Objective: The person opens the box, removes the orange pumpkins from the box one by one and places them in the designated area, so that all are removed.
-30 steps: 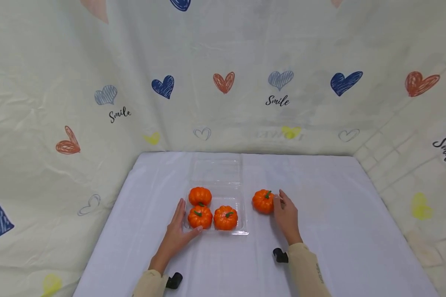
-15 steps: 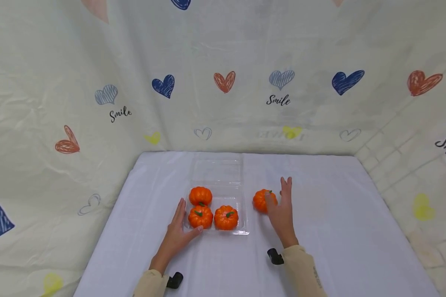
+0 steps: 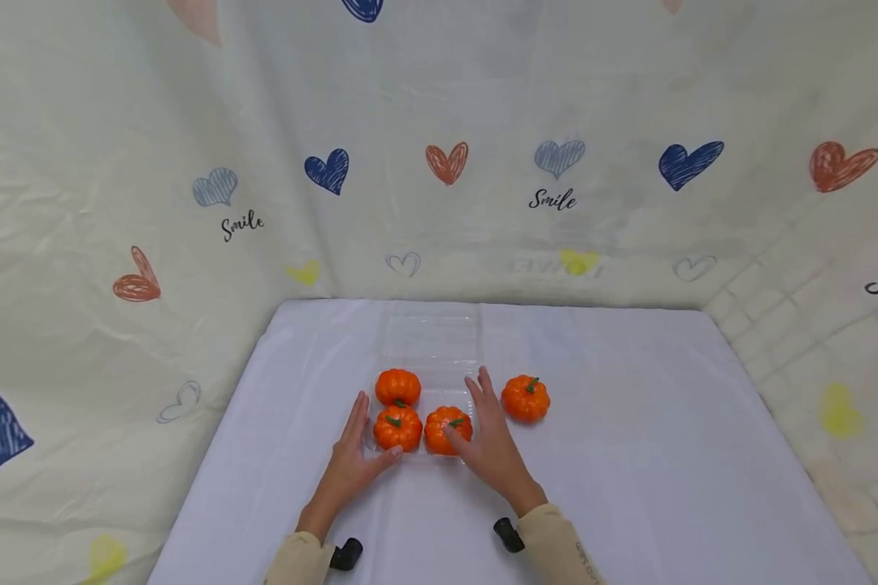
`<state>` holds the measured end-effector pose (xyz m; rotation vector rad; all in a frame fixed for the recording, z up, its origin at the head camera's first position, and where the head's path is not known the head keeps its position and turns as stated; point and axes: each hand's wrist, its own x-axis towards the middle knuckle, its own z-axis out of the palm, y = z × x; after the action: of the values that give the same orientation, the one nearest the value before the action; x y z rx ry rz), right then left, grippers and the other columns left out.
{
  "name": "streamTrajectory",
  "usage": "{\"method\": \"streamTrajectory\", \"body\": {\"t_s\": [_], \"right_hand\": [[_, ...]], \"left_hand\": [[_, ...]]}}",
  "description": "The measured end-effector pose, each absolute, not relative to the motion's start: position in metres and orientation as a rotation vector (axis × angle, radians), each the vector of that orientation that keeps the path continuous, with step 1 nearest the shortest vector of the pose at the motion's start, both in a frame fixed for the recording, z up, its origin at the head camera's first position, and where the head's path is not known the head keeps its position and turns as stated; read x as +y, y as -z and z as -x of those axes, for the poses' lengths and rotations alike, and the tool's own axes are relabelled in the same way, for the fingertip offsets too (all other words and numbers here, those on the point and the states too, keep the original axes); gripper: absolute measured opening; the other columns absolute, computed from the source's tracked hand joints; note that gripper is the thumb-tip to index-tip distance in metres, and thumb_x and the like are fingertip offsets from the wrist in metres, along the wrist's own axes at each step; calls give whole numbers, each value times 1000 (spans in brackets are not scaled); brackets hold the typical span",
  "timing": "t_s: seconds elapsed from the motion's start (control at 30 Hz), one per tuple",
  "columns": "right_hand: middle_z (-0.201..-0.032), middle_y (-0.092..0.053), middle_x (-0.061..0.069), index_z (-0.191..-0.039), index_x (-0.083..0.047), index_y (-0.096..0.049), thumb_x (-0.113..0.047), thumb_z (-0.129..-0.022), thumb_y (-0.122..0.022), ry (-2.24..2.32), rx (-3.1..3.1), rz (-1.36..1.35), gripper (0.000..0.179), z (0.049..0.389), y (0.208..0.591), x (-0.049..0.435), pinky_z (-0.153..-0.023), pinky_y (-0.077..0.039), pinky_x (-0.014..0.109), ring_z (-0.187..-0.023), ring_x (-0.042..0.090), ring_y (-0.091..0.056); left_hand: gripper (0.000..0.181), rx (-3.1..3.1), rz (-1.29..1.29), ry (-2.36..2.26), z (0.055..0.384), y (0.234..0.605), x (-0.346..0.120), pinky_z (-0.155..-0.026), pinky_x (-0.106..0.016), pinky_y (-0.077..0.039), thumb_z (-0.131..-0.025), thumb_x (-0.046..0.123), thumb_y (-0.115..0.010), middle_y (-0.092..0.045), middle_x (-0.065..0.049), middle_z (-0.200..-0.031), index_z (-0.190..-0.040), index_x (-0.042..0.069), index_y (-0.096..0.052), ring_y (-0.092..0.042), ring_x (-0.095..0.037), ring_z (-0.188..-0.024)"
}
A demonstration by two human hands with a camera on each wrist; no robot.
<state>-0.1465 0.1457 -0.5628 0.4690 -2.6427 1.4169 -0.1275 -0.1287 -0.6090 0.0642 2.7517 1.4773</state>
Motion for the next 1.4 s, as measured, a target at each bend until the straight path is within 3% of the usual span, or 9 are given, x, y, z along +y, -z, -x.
{"method": "streamTrajectory", "body": {"t_s": [0.23,0.43,0.63,1.13,1.4], "right_hand": [[-174,-22,22,-161,-4,-44,-24,-95,-80,-1200,-2765,-586,78,144,569,131,-114,-34,76,-153,51,-31],[-166,-41,22,-145,-6,-64,-26,-95,-81,-1024,-2902,-588,57,145,567,124,-119,-33,71,-146,48,-40],[-156,-54,18,-143,-7,-67,-21,-93,-82,-1038,-2923,-541,54,145,563,122,-118,-34,67,-137,44,-46],[-143,-61,18,-135,-8,-73,-21,-88,-88,-1094,-2703,-514,52,144,577,118,-111,-41,66,-131,43,-49],[-143,-58,13,-136,-10,-72,-20,-89,-88,-1267,-2637,-476,50,145,580,122,-108,-49,62,-132,37,-49]], "left_hand": [[118,2746,-67,-1482,128,607,-127,-116,-68,-38,-87,65,-79,-10,3,-180,-174,17,-15,-36,-40,-155],[117,2754,-81,-1491,128,608,-128,-116,-66,-38,-88,63,-79,-10,2,-180,-174,16,-15,-39,-40,-154],[116,2762,-85,-1493,128,608,-127,-115,-69,-38,-89,63,-78,-10,1,-180,-174,17,-15,-39,-42,-153],[116,2748,-64,-1506,130,610,-128,-116,-67,-37,-87,64,-80,-11,6,-179,-174,20,-16,-38,-38,-155],[116,2762,-77,-1517,128,608,-128,-116,-66,-39,-88,63,-80,-12,1,-179,-174,17,-17,-41,-40,-152]]}}
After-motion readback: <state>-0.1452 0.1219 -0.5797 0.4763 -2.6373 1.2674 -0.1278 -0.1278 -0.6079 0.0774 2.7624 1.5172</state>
